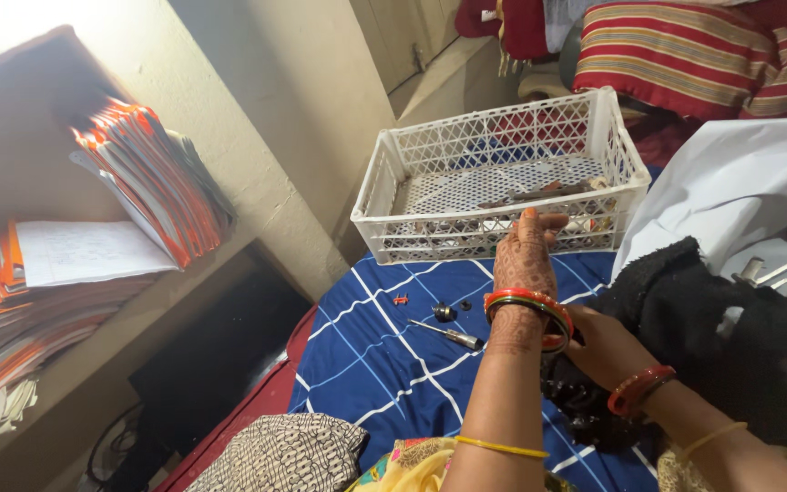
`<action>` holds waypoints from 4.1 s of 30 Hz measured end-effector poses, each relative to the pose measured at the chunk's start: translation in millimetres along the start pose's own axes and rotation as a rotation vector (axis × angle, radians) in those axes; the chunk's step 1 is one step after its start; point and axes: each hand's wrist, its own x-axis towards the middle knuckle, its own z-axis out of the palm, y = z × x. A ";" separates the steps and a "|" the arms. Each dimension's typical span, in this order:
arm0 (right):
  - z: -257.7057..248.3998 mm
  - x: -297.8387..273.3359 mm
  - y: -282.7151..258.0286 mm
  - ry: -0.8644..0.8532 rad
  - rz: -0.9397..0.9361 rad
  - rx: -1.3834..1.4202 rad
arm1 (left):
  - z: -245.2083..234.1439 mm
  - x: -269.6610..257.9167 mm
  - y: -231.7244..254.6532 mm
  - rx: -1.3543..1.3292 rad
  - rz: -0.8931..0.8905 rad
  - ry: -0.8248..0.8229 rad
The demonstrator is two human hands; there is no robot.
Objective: The person uses a wrench and a hammer to manipulate and adjust a dark metal component on a blue checkered cloth. They repeatedly tighten and loosen parts of the object, occasionally wiping it with a black cloth. The workspace includes a white plastic basket containing various tools and parts.
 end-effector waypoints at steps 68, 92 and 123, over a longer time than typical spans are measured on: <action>-28.9 5.0 13.8 -0.369 0.041 0.411 | 16.8 -25.5 9.6 -0.066 -0.042 0.022; -7.9 2.2 -21.3 0.063 -0.105 0.379 | 6.1 -19.7 -42.3 0.052 0.143 0.005; 10.9 4.3 16.4 -0.046 -0.033 -0.134 | -1.9 -23.6 -169.7 -0.395 -0.173 0.004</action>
